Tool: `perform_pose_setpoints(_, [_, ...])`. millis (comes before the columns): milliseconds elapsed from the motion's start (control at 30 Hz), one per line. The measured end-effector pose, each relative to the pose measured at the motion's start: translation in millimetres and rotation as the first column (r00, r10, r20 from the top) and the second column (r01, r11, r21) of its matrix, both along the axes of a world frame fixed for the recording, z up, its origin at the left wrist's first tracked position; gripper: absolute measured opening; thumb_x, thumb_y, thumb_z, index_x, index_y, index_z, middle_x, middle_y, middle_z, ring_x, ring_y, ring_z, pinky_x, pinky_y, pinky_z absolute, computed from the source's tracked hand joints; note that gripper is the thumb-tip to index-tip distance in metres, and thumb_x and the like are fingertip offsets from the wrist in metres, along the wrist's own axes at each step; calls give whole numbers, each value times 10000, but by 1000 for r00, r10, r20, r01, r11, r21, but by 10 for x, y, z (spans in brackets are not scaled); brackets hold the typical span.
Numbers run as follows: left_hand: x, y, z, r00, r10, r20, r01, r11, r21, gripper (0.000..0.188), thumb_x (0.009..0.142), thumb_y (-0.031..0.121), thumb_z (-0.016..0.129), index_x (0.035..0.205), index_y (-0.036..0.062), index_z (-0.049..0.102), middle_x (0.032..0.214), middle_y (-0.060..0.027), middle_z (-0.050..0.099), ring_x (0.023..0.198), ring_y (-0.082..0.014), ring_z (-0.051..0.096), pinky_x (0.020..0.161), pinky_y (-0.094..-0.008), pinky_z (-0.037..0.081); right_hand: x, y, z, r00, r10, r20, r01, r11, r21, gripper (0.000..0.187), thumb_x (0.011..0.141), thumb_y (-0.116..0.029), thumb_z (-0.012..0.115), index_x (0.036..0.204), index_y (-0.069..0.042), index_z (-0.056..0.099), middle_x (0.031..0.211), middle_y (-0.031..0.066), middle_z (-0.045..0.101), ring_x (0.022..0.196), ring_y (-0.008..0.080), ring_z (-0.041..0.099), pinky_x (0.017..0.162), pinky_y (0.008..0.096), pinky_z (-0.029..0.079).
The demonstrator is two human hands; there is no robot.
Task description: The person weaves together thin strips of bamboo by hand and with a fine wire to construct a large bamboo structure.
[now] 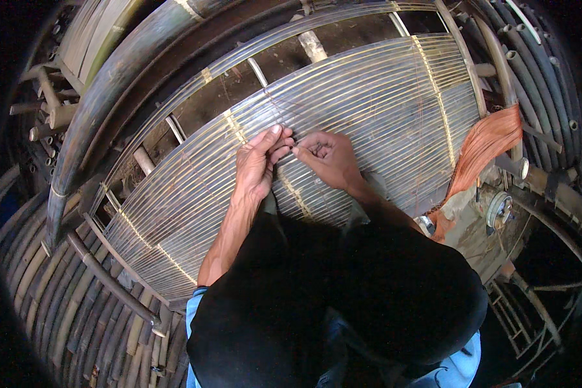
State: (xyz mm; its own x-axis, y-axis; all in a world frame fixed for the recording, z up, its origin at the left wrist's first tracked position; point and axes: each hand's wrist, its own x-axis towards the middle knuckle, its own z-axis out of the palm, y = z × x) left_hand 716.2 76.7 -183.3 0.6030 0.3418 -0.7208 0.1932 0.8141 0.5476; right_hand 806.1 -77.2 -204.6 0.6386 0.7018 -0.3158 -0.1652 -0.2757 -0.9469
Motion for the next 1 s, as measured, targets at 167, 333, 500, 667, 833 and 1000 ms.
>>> perform_pose_setpoints(167, [-18, 35, -15, 1000, 9, 5, -9, 1000, -5, 243, 954, 174, 678, 1096, -24, 685, 1005, -126, 729, 848, -153, 689, 745, -240, 573, -5, -1, 59, 998, 49, 39, -47, 997, -63, 83, 877, -74, 750, 864, -11, 697, 799, -6, 656, 686, 3, 553, 589, 187, 457])
perform_pose_setpoints(333, [-30, 69, -70, 1000, -12, 22, 12, 1000, -8, 219, 951, 197, 684, 1064, 10, 682, 997, -95, 724, 851, -143, 673, 763, -247, 549, -35, -37, -12, 998, 52, 40, -49, 997, -67, 75, 873, -68, 752, 853, -18, 701, 786, -10, 657, 682, 1, 551, 589, 185, 455])
perform_pose_setpoints(500, [-71, 83, -86, 998, -56, -7, 56, 998, 37, 195, 950, 219, 689, 1018, 36, 679, 973, -63, 717, 853, -134, 657, 757, -250, 519, -49, -7, -2, 998, 49, -27, -51, 996, -73, 69, 869, -71, 754, 860, -25, 703, 757, -13, 666, 680, 7, 554, 595, 192, 459])
perform_pose_setpoints(667, [-95, 128, -97, 979, -204, 9, 201, 971, 130, 163, 983, 180, 632, 983, 24, 677, 891, -78, 711, 747, -123, 645, 633, -245, 505, 59, 44, 120, 984, 104, 145, -89, 990, -107, 127, 869, -79, 747, 980, -27, 716, 817, 15, 691, 711, 42, 584, 637, 217, 480])
perform_pose_setpoints(833, [-104, 150, -33, 943, -332, -9, 327, 924, 199, 151, 992, 151, 610, 976, 17, 677, 838, -69, 703, 649, -98, 605, 531, -223, 436, 320, 132, 215, 979, 148, 141, -135, 986, -96, 257, 901, -68, 709, 1151, -10, 696, 944, 80, 724, 801, 80, 643, 690, 227, 509])
perform_pose_setpoints(1000, [-88, 158, 1, 942, -337, 1, 329, 920, 213, 141, 989, 136, 612, 976, 15, 682, 810, -48, 693, 618, -74, 569, 505, -214, 386, 314, 203, 236, 968, 168, 187, -174, 985, 11, 259, 911, -71, 702, 1161, -6, 698, 1001, 118, 737, 864, 99, 673, 745, 246, 545])
